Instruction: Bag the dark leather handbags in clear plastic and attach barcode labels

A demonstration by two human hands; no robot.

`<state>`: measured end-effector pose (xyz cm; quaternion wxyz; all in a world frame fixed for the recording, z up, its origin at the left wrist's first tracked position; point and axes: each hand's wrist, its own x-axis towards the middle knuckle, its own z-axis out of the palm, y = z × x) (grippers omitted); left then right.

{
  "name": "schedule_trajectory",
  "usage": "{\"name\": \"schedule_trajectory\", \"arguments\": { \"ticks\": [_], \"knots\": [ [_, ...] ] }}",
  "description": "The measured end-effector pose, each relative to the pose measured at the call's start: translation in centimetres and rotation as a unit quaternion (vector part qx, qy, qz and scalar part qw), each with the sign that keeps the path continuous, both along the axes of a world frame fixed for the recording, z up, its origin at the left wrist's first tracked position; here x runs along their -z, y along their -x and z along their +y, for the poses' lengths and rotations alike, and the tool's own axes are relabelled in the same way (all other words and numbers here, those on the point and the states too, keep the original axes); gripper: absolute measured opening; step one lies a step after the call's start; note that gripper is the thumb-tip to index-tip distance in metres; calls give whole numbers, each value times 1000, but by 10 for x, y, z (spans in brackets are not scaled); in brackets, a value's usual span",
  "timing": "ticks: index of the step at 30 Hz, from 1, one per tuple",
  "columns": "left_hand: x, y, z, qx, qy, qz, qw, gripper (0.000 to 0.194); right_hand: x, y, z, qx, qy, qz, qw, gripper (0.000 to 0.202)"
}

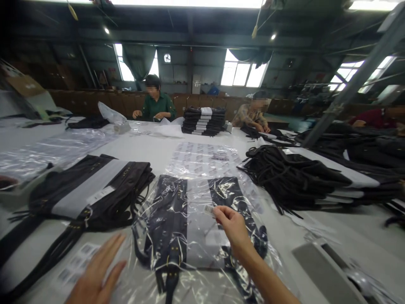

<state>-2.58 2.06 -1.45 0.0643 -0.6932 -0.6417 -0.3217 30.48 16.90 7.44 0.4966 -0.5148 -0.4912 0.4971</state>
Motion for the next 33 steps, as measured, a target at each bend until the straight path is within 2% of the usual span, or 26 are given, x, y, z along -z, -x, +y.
{"name": "schedule_trajectory", "arguments": {
  "ticks": [1, 3, 5, 7, 9, 13, 16, 20, 24, 28, 33],
  "knots": [
    [-16, -18, 29, 37, -24, 31, 999, 54, -1, 0, 9, 2, 4, 21, 1000, 37],
    [-43, -45, 87, 62, -32, 83, 994, 49, -4, 5, 29, -5, 17, 71, 997, 36],
    [-57, -58, 139, 100, -12, 148, 984, 46, -7, 19, 51, -27, 30, 119, 992, 35],
    [-61, -59, 181, 119, 16, 192, 974, 46, -9, 41, 74, -58, 39, 153, 986, 34],
    [-58, -54, 213, 136, 41, 219, 965, 46, -7, 68, 99, -96, 48, 180, 978, 33],
    [-41, -41, 257, 192, 82, 251, 945, 51, 13, 118, 149, -154, 56, 225, 960, 35],
    [-22, -28, 277, 169, 114, 251, 946, 63, 43, 133, 179, -147, 65, 237, 958, 33],
    [11, -6, 287, 144, 155, 221, 952, 73, 84, 125, 203, -94, 82, 251, 960, 32],
    [32, 1, 288, 139, 185, 144, 962, 76, 106, 118, 211, -80, 93, 252, 960, 34],
    [31, 0, 289, 147, 168, 131, 966, 68, 105, 118, 213, -80, 97, 229, 965, 35],
    [24, 0, 288, 168, 139, 141, 966, 63, 79, 122, 206, -114, 79, 166, 976, 30]
  ]
}}
